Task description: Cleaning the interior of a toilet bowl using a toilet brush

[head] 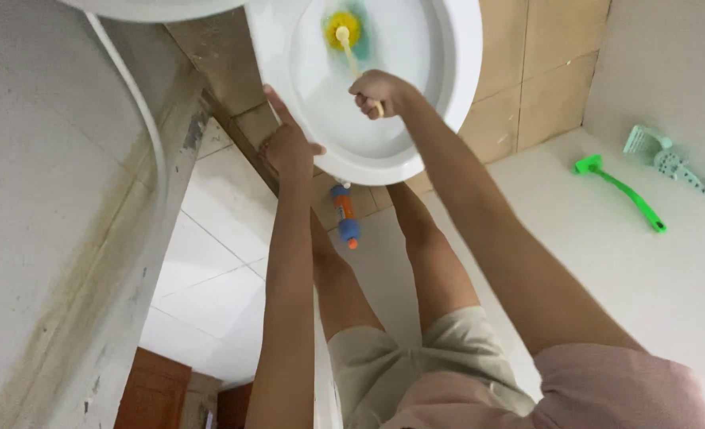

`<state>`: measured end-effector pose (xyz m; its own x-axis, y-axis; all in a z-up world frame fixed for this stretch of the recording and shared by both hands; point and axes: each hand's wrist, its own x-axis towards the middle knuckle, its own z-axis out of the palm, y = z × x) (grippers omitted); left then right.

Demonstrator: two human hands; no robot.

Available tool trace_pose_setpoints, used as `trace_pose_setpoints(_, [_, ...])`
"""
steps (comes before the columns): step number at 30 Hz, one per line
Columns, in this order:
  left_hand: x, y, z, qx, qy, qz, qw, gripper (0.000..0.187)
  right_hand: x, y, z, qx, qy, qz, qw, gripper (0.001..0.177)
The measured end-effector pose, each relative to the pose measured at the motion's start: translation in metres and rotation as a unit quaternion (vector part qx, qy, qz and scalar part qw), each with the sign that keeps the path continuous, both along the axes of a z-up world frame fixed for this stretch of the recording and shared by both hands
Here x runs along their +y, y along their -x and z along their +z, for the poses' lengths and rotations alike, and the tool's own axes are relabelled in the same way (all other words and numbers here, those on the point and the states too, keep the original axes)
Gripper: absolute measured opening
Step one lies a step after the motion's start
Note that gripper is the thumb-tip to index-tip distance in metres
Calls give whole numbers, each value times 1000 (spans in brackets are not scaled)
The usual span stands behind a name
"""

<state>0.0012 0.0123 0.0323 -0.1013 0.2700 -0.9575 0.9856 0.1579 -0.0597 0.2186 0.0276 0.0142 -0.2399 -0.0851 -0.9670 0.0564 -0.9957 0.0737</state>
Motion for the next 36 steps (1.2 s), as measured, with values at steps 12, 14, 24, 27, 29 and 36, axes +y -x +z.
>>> trace_pose_setpoints(12, [6, 0, 15, 32, -19, -15, 999, 159, -89, -14, 78, -230, -164, -31, 959, 13])
trace_pose_setpoints(14, [-2, 8, 9, -19, -78, -2, 997, 161, -107, -19, 86, -254, -240, 15, 937, 15])
trace_pose_setpoints(24, [-10, 14, -5, -89, -152, 14, 984, 162, -58, -40, 138, -161, -110, -12, 981, 16])
trace_pose_setpoints(27, [10, -3, 25, 31, -19, -21, 999, 161, -103, -47, 131, -107, -37, -147, 983, 16])
trace_pose_setpoints(29, [11, -1, 49, -45, -101, -52, 993, 147, -139, -39, 131, -61, -60, -239, 967, 38])
trace_pose_setpoints(36, [16, -3, 58, -45, -75, -26, 996, 148, -142, 3, 103, -156, -2, -283, 946, 18])
